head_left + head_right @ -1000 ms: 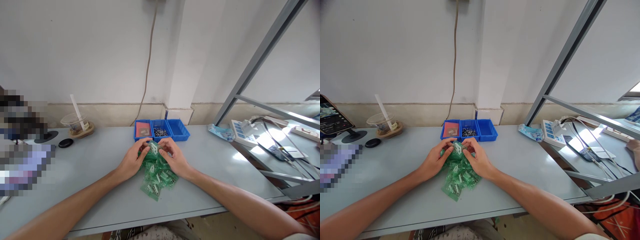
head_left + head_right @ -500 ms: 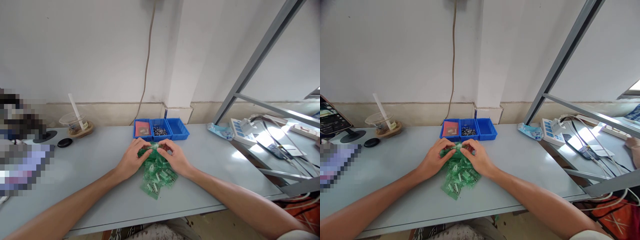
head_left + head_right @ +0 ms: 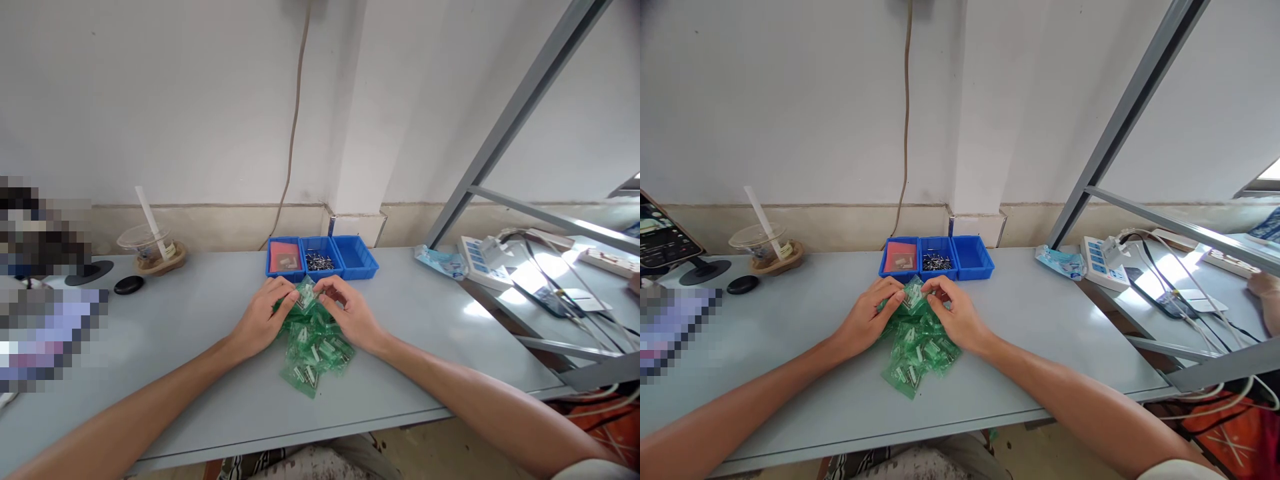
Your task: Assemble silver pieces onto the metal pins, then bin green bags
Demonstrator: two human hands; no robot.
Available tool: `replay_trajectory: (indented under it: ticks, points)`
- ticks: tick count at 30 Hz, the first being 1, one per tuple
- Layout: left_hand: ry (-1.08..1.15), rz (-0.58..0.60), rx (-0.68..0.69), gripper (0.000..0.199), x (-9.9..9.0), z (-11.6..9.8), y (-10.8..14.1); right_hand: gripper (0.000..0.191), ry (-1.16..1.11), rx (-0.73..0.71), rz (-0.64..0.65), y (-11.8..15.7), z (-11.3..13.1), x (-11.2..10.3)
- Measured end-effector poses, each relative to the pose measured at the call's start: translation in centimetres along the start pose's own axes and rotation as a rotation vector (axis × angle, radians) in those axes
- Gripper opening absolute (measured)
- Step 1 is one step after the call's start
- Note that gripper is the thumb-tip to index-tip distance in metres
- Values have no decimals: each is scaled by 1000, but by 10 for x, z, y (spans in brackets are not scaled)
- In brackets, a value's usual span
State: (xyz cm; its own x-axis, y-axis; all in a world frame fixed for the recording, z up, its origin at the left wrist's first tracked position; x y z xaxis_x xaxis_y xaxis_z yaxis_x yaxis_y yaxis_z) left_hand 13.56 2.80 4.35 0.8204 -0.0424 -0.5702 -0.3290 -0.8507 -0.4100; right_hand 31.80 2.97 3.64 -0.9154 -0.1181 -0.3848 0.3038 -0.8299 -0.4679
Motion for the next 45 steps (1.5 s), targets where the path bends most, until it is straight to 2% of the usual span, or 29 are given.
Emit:
replay_trajectory:
  ticks: [6,10,14,19,25,29,35,45]
  points:
    - [21,19,5,40,0,-3,2,20,10,0,0,-1,-5,0]
    - [25,16,55,37,-1,-7,4,12,5,-20,11,-2,-4,-1]
    - [9,1,112,32,-2,-10,6,19,43,-43,-17,-3,-3,-4]
    - [2,1,98,25,-2,-10,7,23,17,33,-50,-1,-13,-5]
    - [-55,-5,95,34,1,-7,7,32,-155,70,-60,-1,-10,-2]
    - [-86,-14,96,40,4,-2,6,40,-186,69,-46,-1,-3,-1]
    - [-93,-32,37,59,4,6,6,45,-153,53,-13,1,-2,1]
    - [-127,-52,50,46,1,3,5,51,-71,30,26,3,-10,4]
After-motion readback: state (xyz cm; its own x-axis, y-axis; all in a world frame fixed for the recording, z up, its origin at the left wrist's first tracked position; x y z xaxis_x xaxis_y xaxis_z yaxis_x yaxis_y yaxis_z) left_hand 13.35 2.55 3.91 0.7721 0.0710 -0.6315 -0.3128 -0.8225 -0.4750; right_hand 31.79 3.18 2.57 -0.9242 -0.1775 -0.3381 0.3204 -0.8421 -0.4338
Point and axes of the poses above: each hand's wrist, its own y-axis away from the middle knuckle, its own x-axis out of the palm, z = x × y, the point moved 7 cm from there along -y, towards the middle knuckle, and after that the axes turned 7 degrees about -x, right-handed, at the moved point
